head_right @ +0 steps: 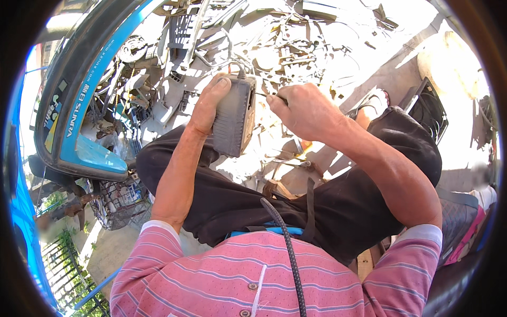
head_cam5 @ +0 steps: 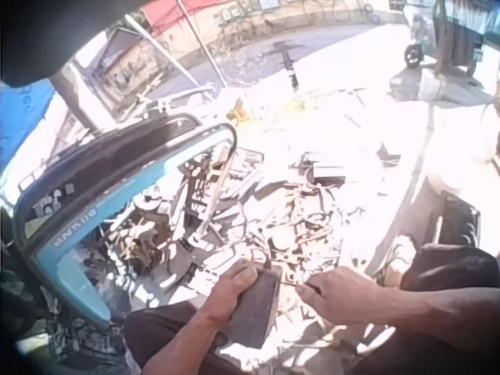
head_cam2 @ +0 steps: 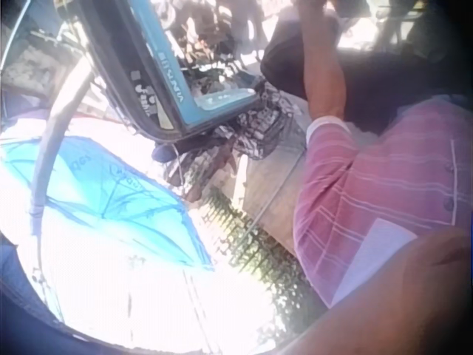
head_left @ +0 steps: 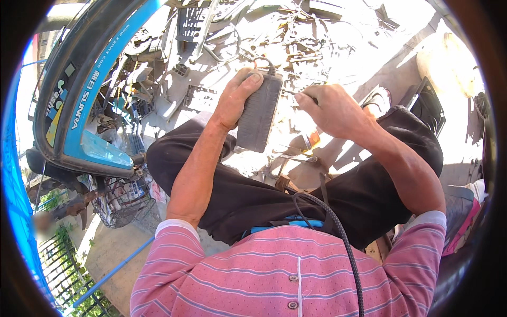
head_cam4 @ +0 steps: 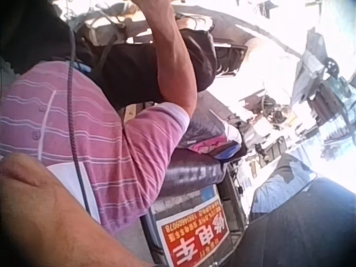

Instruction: The person disassembles a small electronic device by unscrewing the casing, removing the cover, and extracting internal components including a fan and circuit board. The person then uses scissors to cut a wire attached to the circuit board.

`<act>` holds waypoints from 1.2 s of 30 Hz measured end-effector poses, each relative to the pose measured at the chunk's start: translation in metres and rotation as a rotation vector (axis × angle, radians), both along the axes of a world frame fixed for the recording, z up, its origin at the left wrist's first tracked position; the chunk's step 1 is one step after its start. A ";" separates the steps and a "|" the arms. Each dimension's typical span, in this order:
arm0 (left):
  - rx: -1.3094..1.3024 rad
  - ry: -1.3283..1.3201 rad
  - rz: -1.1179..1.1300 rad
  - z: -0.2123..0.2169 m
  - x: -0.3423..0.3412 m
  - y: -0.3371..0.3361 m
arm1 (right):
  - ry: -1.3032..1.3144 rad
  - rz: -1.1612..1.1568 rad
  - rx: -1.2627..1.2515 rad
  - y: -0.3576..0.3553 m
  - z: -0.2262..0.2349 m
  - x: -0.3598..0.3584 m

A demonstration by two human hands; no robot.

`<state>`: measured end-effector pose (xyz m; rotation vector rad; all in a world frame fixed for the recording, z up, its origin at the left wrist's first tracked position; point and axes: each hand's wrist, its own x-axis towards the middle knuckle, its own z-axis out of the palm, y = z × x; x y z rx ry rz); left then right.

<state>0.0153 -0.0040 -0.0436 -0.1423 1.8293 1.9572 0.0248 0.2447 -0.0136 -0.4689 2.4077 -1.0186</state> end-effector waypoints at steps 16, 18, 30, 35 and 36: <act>0.121 -0.027 0.012 0.003 0.001 0.006 | 0.344 0.097 -0.023 0.012 -0.018 0.008; 0.130 -0.027 -0.001 0.004 0.000 0.008 | 0.388 0.096 0.101 0.011 -0.012 0.009; -0.030 0.184 -0.192 0.026 -0.006 0.009 | -1.230 -0.412 -0.544 0.025 0.021 -0.007; -0.020 0.281 -0.194 0.025 0.003 0.002 | -1.065 -0.357 -0.562 0.020 0.010 0.006; -0.010 0.289 -0.197 0.024 0.002 0.003 | -0.823 -0.280 -0.417 0.020 0.009 0.005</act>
